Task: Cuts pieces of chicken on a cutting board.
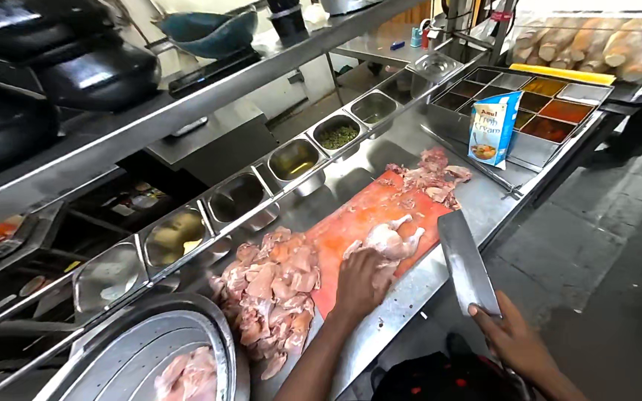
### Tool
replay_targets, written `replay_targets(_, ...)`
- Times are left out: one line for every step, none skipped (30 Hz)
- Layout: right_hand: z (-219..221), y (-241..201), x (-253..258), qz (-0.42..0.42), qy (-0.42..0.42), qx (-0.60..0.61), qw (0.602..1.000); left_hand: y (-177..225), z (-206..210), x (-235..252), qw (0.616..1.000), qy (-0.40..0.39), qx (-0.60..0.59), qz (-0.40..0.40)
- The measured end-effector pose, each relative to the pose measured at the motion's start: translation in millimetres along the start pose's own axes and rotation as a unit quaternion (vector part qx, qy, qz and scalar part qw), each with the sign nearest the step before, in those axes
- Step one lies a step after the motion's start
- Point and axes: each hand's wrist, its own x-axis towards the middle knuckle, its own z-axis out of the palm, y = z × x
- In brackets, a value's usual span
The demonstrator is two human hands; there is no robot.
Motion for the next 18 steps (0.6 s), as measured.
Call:
replay_targets(0.7,-2.0,1.4,-0.001,-0.009,-0.010,1.000,-2.0,-0.7,7.3,0.998,0.029,0.010,-0.051)
replay_targets(1.1,-3.8,2.8,-0.002,-0.018,-0.020,1.000,-4.8,-1.8,15.9,0.995,0.032,0.009,-0.097)
replay_targets(1.3,-4.0,4.2,-0.003,-0.028,-0.028,0.999,-8.0,-3.0,24.4,0.992,0.018,-0.002,-0.122)
replay_targets(1.3,-3.7,5.5,-0.006,-0.034,-0.034,0.999,-10.8,-4.3,32.9,0.993,0.001,-0.009,-0.119)
replay_targets(1.1,-3.5,6.7,-0.011,-0.038,-0.039,0.998,-12.6,-7.4,42.4,0.996,-0.026,-0.007,-0.086)
replay_targets(0.8,-3.3,7.3,-0.016,-0.038,-0.042,0.998,-12.7,-13.4,53.7,0.997,-0.070,0.002,-0.034)
replay_targets(0.2,-2.4,7.4,-0.019,-0.037,-0.042,0.998,-10.6,-20.7,67.4,0.991,-0.131,0.019,0.021)
replay_targets(-0.8,-1.7,7.1,-0.018,-0.035,-0.038,0.998,-6.8,-27.0,82.1,0.977,-0.199,0.042,0.068)
replay_targets(-1.7,-0.7,6.9,-0.019,-0.030,-0.032,0.999,-3.4,-31.4,96.5,0.959,-0.260,0.060,0.098)
replay_targets(-3.2,1.0,6.6,-0.019,-0.024,-0.024,0.999,-1.8,-34.8,109.3,0.943,-0.306,0.068,0.114)
replay_targets(-5.5,3.7,5.7,-0.023,-0.014,-0.017,0.999,-1.6,-38.4,120.4,0.930,-0.340,0.073,0.118)
replay_targets(-8.7,8.4,4.7,-0.034,-0.002,-0.010,0.999,-1.5,-43.9,130.4,0.917,-0.372,0.083,0.115)
replay_targets(-11.4,14.4,3.5,-0.047,0.011,-0.006,0.999,-0.2,-51.3,139.4,0.905,-0.398,0.103,0.108)
replay_targets(-13.6,20.2,1.3,-0.053,0.025,-0.007,0.998,2.3,-58.6,147.1,0.894,-0.415,0.133,0.103)
replay_targets(-15.7,25.2,-2.0,-0.052,0.041,-0.018,0.998,4.5,-62.5,153.4,0.883,-0.423,0.173,0.104)
replay_targets(-16.9,30.1,-5.8,-0.045,0.058,-0.029,0.997,5.0,-63.0,158.0,0.874,-0.420,0.214,0.116)
replay_targets(-17.3,34.9,-8.7,-0.040,0.073,-0.039,0.996,3.1,-62.2,161.5,0.869,-0.412,0.241,0.132)
replay_targets(-17.9,38.0,-10.3,-0.036,0.084,-0.048,0.995,-0.4,-62.0,164.5,0.865,-0.408,0.253,0.146)
